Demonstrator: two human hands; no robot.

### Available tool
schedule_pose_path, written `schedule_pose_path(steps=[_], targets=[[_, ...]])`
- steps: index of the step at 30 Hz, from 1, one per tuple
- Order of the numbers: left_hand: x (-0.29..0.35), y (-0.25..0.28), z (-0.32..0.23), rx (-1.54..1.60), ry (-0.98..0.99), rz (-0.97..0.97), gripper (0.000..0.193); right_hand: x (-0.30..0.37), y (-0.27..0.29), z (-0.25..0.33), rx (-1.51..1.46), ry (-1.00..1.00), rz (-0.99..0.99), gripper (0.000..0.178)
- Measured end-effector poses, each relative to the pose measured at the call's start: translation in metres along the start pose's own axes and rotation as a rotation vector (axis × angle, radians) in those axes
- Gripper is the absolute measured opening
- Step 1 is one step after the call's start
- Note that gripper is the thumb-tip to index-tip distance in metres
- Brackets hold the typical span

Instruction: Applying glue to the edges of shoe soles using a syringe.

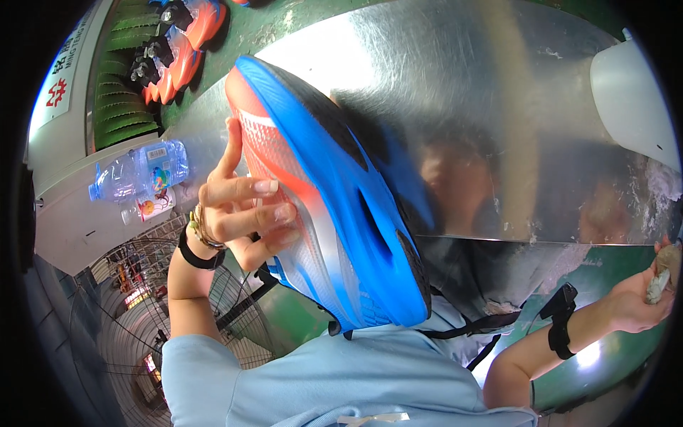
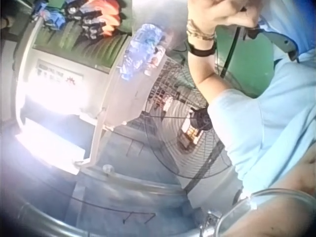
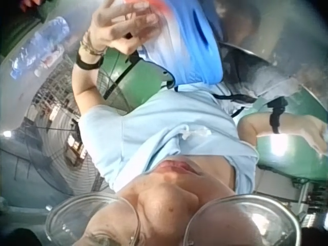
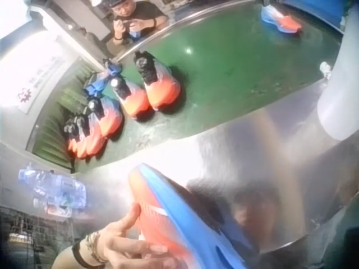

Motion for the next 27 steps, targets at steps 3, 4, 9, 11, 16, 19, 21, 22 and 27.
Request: schedule_pose_path(steps=[3, 4, 9, 11, 16, 19, 21, 22, 27], targets=[[-0.003, -0.003, -0.001, -0.019, -0.052, -0.026, 0.032, 0.013, -0.033, 0.017, 0.124, 0.057, 0.005, 0.044], [-0.005, -0.003, -0.002, -0.026, -0.059, -0.033, 0.032, 0.014, -0.037, 0.017, 0.117, 0.051, 0.013, 0.045], [0.002, -0.001, -0.001, -0.054, -0.105, -0.065, 0.034, 0.018, -0.049, 0.024, 0.142, 0.098, 0.117, 0.047], [0.005, 0.003, -0.002, -0.083, -0.129, -0.042, 0.035, 0.021, -0.057, 0.03, 0.171, 0.12, 0.127, 0.047], [0.002, 0.006, 0.0, -0.06, -0.135, -0.041, 0.036, 0.031, -0.077, 0.046, 0.168, 0.091, 0.037, 0.048], [0.001, 0.009, 0.001, -0.079, -0.144, -0.037, 0.034, 0.031, -0.075, 0.047, 0.118, 0.07, -0.01, 0.048], [0.002, 0.007, 0.002, -0.076, -0.147, 0.014, 0.031, 0.033, -0.075, 0.047, 0.12, 0.084, 0.076, 0.047], [0.002, 0.009, 0.002, -0.091, -0.146, 0.02, 0.026, 0.034, -0.075, 0.046, 0.113, 0.086, 0.068, 0.047], [-0.011, 0.007, 0.004, -0.095, -0.151, 0.059, 0.022, 0.039, -0.076, 0.056, 0.157, 0.131, 0.091, 0.047]])
Point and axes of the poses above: each hand's wrist, its own x-axis away from the middle knuckle, its own y-axis out of the back of the hand, z = x × y, the point moved 7 cm from there along -x, towards the middle knuckle, and after that the axes turned 7 degrees about y, right-handed, at the moved point
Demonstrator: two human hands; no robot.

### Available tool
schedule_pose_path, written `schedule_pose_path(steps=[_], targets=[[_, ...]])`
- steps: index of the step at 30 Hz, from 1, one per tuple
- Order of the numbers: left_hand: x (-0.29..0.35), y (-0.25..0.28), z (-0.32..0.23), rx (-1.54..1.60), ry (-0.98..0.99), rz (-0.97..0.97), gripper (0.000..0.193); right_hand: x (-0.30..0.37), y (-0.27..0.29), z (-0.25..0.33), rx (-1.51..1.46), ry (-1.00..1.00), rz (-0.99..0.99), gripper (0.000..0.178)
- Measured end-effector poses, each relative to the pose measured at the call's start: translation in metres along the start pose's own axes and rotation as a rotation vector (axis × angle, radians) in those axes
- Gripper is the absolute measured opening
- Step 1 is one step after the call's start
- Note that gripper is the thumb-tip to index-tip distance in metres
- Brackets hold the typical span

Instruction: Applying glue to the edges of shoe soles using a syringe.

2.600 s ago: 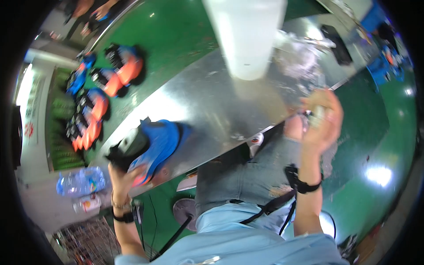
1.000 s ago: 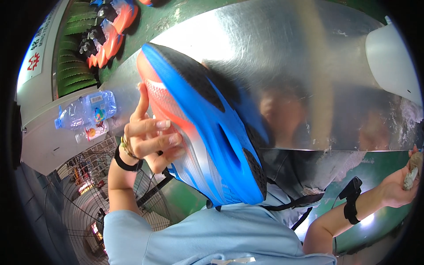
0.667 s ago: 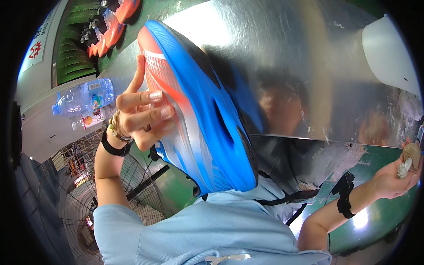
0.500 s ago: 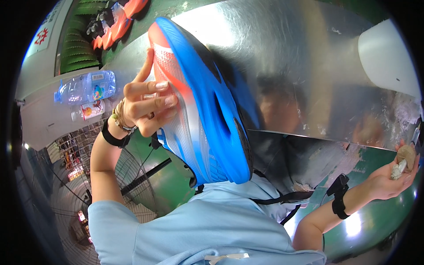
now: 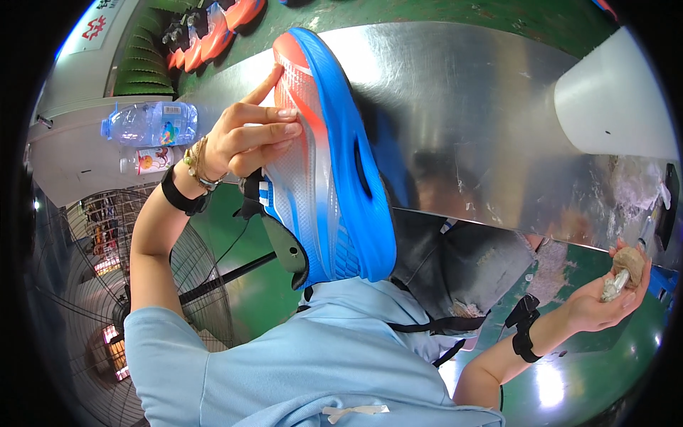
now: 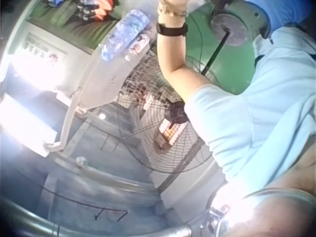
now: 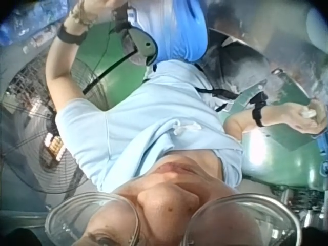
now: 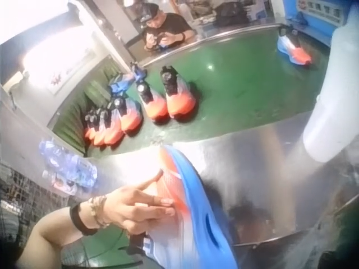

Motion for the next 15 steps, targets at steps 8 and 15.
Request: schedule_pose_path(steps=[8, 15], targets=[[0.006, -0.002, -0.001, 0.024, 0.032, -0.01, 0.024, 0.011, -0.002, -0.005, -0.052, 0.05, 0.096, 0.042], [0.005, -0.003, 0.0, 0.05, 0.079, -0.009, 0.025, 0.006, -0.008, -0.015, -0.121, 0.064, 0.085, 0.039]])
Point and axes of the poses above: each hand's wrist, its own x-axis away from the middle knuckle, its own y-axis out of the back of the hand, z = x × y, the point moved 7 cm from there along -x, towards the middle knuckle, and after that the axes turned 7 degrees about y, right-handed, at the moved point
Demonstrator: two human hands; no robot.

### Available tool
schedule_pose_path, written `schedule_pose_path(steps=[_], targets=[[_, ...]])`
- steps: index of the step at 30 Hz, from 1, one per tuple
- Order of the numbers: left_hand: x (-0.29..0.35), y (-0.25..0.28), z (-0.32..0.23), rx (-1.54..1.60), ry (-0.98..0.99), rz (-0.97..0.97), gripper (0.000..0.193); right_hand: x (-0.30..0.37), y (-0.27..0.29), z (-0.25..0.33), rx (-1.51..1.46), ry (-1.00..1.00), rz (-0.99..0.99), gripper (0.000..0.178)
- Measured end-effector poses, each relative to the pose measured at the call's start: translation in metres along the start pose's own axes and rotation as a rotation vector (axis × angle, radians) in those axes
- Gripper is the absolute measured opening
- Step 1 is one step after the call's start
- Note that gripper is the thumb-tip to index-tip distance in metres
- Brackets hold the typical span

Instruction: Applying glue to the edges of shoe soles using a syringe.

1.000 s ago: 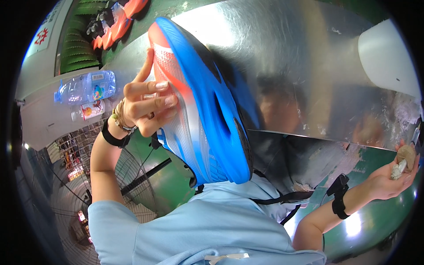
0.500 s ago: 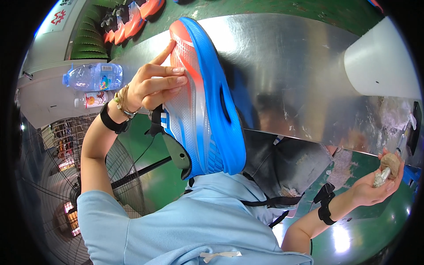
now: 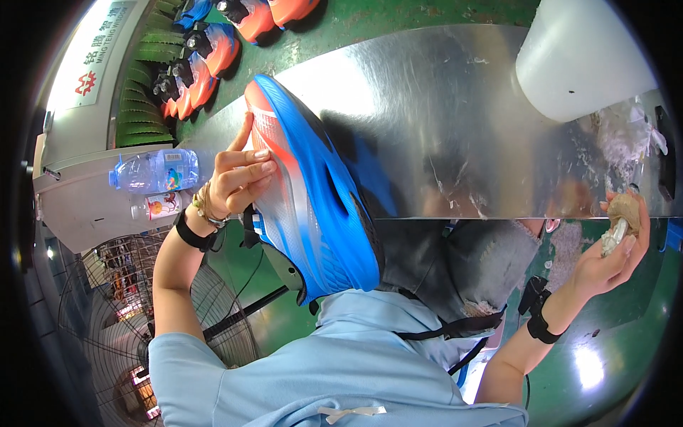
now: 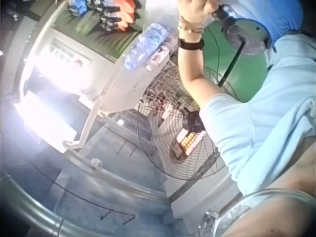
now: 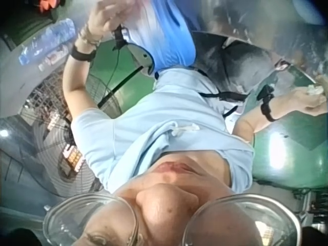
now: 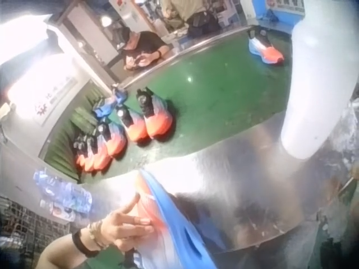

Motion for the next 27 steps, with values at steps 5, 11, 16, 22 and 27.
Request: schedule_pose_path(steps=[5, 11, 16, 22, 27], targets=[[-0.007, 0.002, 0.0, 0.004, -0.007, 0.013, 0.026, -0.001, -0.014, 0.011, 0.117, 0.047, -0.007, 0.04], [-0.023, 0.004, -0.001, 0.032, 0.045, 0.041, 0.023, -0.002, -0.01, 0.019, 0.06, -0.025, -0.075, 0.039], [-0.038, 0.001, 0.002, 0.036, 0.121, 0.126, 0.022, -0.009, -0.024, 0.018, 0.103, -0.111, -0.044, 0.04], [-0.044, -0.002, 0.005, 0.039, 0.123, 0.11, 0.022, -0.014, -0.034, 0.04, 0.195, -0.252, -0.082, 0.045], [-0.042, -0.002, 0.004, 0.097, 0.097, 0.077, 0.025, -0.002, -0.06, 0.081, -0.134, -0.337, -0.131, 0.056]])
Point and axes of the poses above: each hand's wrist, its own x-axis away from the middle knuckle, its own y-axis out of the back of the hand, z = x × y, the point moved 7 cm from there along -x, towards the middle knuckle, and after that the axes turned 7 degrees about y, right-handed, at the moved point
